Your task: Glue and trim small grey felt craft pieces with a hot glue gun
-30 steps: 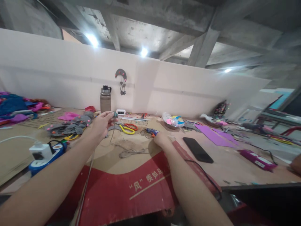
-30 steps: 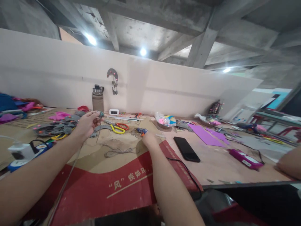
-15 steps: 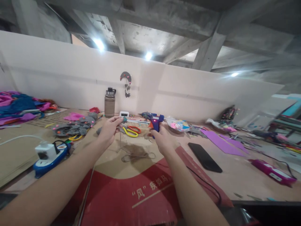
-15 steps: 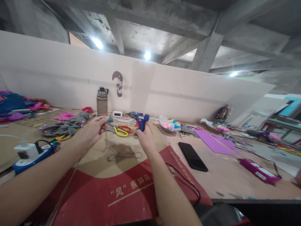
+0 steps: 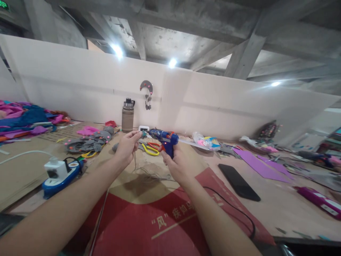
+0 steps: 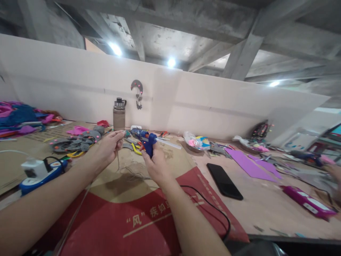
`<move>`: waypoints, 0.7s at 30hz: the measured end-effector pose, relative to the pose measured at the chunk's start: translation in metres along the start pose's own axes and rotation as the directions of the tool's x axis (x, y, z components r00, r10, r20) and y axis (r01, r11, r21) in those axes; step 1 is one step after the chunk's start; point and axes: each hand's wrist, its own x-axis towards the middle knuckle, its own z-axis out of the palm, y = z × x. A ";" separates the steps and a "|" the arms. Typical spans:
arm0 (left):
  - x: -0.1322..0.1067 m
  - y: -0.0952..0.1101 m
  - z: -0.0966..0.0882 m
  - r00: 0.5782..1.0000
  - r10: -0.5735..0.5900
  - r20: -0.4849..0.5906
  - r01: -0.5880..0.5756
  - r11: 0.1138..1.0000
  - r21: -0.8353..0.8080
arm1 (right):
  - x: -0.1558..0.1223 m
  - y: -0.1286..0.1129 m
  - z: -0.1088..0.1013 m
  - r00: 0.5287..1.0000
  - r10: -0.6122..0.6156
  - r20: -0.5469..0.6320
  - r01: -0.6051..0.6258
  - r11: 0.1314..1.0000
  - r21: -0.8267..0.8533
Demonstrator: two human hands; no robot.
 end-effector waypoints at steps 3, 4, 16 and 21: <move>0.000 -0.001 0.001 1.000 0.001 0.011 -0.001 1.000 -0.008 | -0.001 -0.002 0.001 0.996 -0.074 -0.045 0.070 0.994 -0.078; 0.000 -0.001 0.001 1.000 0.001 0.013 -0.001 1.000 -0.009 | -0.001 -0.003 0.001 0.994 -0.094 -0.054 0.088 0.990 -0.107; -0.001 -0.004 0.000 1.000 -0.001 0.027 0.001 1.000 0.001 | -0.003 -0.005 0.005 0.986 -0.150 -0.078 0.131 0.970 -0.206; -0.001 -0.003 0.000 1.000 0.017 0.025 -0.017 1.000 0.003 | -0.004 -0.005 0.007 0.981 -0.179 -0.075 0.166 0.975 -0.148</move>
